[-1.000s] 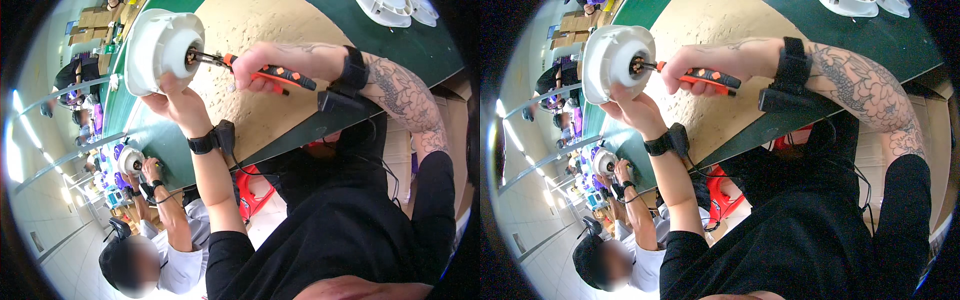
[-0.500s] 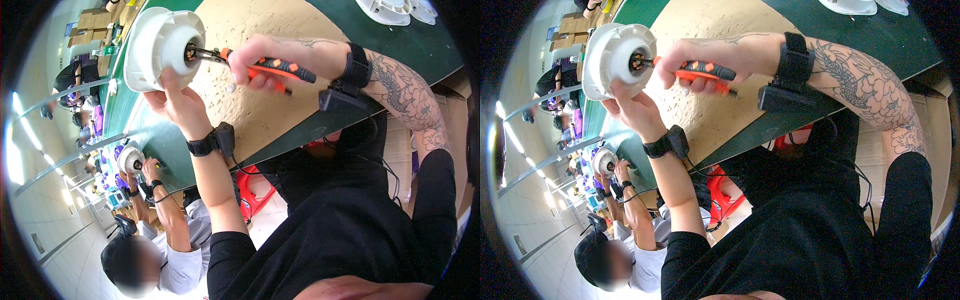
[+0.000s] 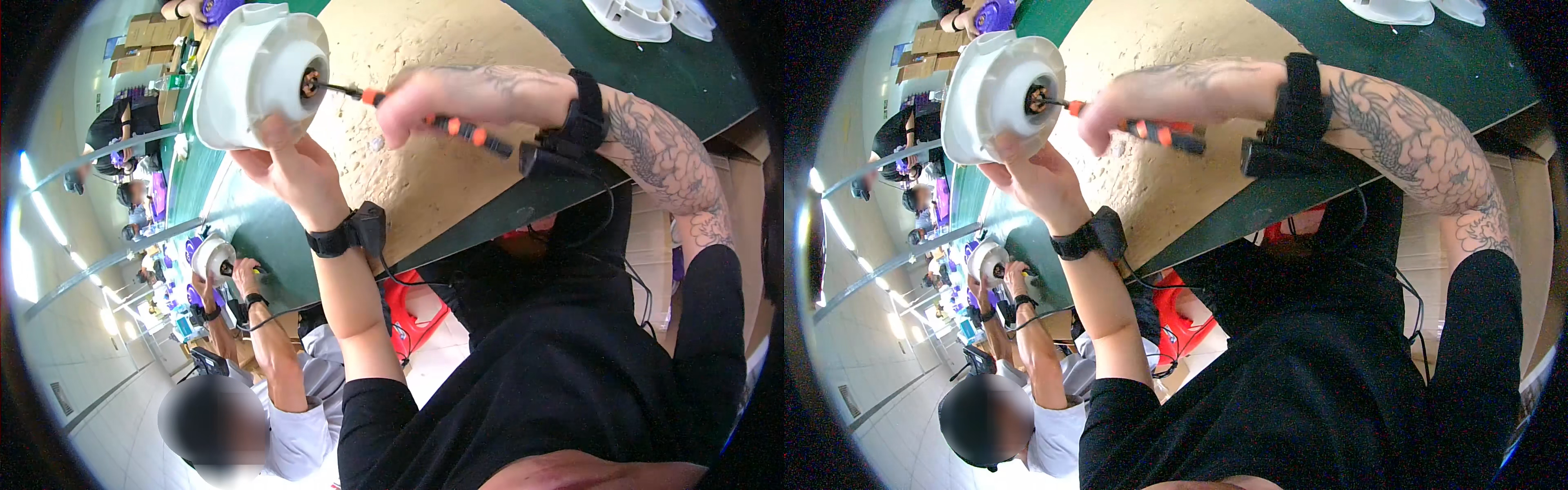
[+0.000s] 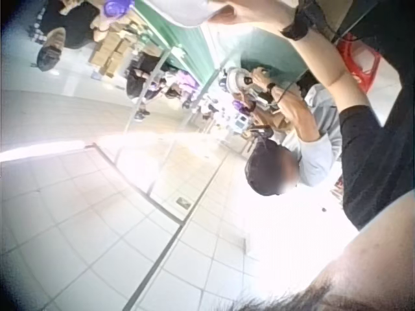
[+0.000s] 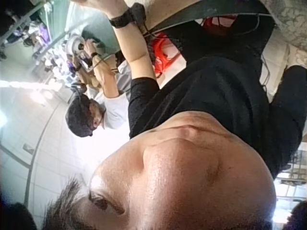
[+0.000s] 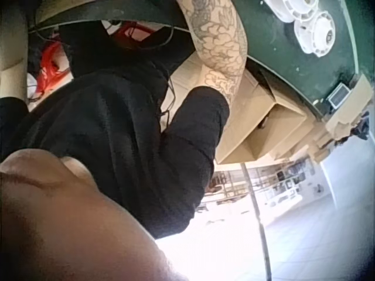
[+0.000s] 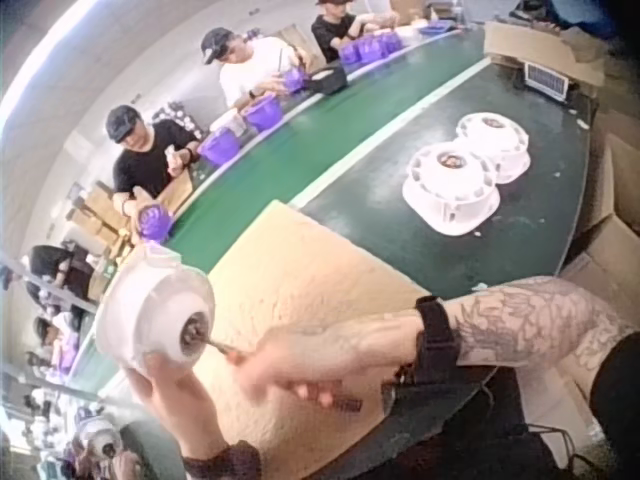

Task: The person uses pliers to manipulate internal components inside white and purple plastic housings. They repeatedly pick up housings from a cardboard box, use the pliers to adjust or remove parts within the central opening, and place the items back into the box or on the table.

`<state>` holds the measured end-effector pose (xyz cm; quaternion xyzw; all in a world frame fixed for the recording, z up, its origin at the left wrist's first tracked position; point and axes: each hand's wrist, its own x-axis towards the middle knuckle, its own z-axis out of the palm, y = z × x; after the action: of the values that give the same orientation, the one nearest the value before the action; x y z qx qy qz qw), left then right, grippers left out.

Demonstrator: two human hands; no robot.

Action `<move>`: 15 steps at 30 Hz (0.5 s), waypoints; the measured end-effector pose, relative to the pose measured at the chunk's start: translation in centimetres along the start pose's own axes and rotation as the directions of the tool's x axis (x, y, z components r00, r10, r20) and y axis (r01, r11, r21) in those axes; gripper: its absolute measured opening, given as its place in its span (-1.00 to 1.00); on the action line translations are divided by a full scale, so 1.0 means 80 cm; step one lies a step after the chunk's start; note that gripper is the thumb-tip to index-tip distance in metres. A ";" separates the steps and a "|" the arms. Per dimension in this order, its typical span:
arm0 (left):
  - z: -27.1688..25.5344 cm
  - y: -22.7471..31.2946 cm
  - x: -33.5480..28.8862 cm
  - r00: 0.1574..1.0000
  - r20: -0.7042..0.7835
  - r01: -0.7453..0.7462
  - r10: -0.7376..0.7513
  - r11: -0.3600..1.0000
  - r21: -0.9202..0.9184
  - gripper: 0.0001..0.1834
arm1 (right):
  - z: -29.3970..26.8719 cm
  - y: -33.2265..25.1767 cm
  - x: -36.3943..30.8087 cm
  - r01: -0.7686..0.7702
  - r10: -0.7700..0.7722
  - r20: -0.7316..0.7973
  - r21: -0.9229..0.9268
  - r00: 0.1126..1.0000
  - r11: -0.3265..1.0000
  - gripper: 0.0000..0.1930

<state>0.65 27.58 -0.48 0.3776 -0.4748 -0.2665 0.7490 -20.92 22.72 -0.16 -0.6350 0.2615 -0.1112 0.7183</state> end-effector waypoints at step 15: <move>0.006 -0.003 0.005 0.999 0.001 0.050 -0.050 0.998 0.032 -0.32 | -0.002 -0.004 -0.009 0.016 -0.061 -0.179 -0.242 0.982 0.970 -0.55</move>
<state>0.39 26.98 -0.38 0.4013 -0.4699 -0.2779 0.7355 -21.59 22.86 0.32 -0.7090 0.3261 -0.1512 0.6067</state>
